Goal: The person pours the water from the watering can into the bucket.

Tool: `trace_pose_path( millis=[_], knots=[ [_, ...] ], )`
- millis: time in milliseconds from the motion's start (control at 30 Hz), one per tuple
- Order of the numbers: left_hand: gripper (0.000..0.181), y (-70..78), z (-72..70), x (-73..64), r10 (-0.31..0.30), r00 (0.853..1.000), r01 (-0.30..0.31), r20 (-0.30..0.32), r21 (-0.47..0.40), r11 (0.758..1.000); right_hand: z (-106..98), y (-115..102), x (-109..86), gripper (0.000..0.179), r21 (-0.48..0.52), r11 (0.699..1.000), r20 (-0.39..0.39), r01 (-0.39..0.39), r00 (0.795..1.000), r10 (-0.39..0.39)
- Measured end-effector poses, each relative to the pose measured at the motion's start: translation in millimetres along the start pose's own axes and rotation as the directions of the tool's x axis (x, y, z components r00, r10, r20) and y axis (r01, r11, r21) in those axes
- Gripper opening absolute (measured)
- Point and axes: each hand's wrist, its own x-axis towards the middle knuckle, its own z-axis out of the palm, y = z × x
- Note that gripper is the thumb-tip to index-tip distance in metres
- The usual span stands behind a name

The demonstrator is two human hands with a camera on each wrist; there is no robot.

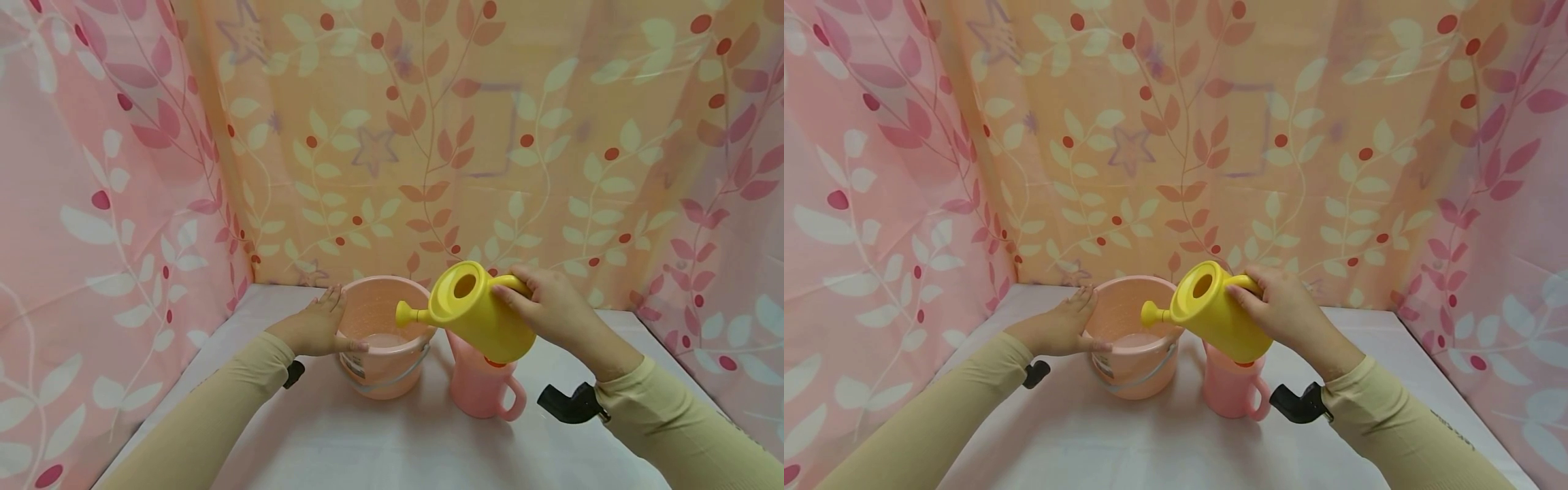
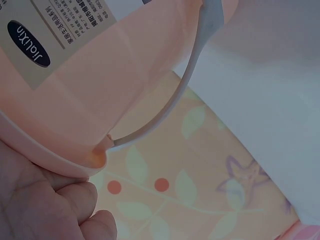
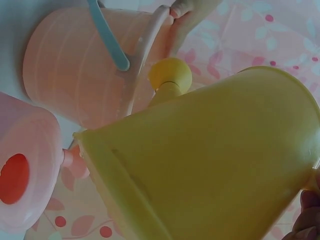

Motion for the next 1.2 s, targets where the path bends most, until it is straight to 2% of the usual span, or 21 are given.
trace_pose_path(
  millis=[1200],
  knots=[
    [0.120, -0.4, 1.0, 0.3, 0.011, 1.000, -0.011, -0.010, -0.009, 1.000, -1.7, -1.8, -0.3, 0.021, 0.012, 1.000, 0.008, -0.009, 1.000, 0.009]
  ],
)
